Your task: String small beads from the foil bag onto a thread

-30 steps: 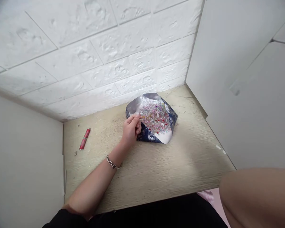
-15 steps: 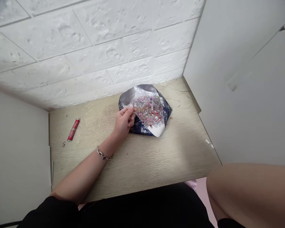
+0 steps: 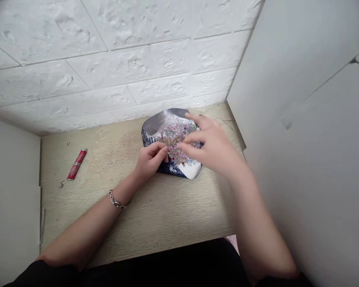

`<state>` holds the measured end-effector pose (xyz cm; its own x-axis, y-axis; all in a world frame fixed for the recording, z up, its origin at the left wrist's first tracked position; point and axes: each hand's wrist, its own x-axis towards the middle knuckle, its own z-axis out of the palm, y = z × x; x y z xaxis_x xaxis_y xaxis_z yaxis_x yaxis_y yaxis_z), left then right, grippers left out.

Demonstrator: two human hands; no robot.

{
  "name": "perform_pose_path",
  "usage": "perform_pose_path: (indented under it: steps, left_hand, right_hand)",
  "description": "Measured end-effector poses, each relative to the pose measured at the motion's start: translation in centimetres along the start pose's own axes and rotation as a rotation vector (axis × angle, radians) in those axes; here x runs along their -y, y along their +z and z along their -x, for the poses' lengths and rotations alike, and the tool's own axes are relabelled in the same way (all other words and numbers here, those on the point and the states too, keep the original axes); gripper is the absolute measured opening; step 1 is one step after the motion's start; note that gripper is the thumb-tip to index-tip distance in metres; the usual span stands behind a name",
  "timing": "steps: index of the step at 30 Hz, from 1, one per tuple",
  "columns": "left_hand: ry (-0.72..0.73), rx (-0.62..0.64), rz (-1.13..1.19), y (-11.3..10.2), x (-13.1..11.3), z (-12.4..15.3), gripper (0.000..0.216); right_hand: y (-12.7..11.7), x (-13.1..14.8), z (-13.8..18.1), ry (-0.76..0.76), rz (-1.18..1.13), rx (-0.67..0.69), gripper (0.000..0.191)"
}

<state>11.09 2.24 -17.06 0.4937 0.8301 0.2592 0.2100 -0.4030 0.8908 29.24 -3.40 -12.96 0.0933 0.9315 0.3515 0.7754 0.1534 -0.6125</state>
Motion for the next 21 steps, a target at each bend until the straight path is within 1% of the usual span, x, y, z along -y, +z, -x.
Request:
perform_pose_path:
  steps: [3,5,8,10,14,21]
  left_hand:
    - [-0.041,-0.052,0.071,-0.1,-0.2,-0.3,0.021]
    - [-0.083,-0.080,0.168,-0.1,-0.3,-0.5,0.020]
    - [-0.172,-0.103,0.314,-0.1,-0.1,-0.8,0.021]
    - [-0.211,-0.111,0.357,-0.1,0.0,-1.0,0.021]
    - [-0.254,-0.131,0.396,0.0,-0.1,-1.3,0.022]
    - [-0.264,-0.112,0.439,-0.3,0.2,-1.2,0.020]
  right_hand:
    - [1.0,-1.2,-0.2,0.008,0.143,0.208,0.015]
    - [1.5,-1.9,-0.1,0.044,0.197,0.278,0.011]
    - [1.9,-2.3,0.1,0.064,0.208,0.353,0.011]
    - [1.9,-2.3,0.2,0.071,0.209,0.366,0.012]
    - [2.2,-2.3,0.2,0.062,0.227,0.332,0.012]
    - [2.9,-2.1,0.3,0.040,0.280,0.344,0.010]
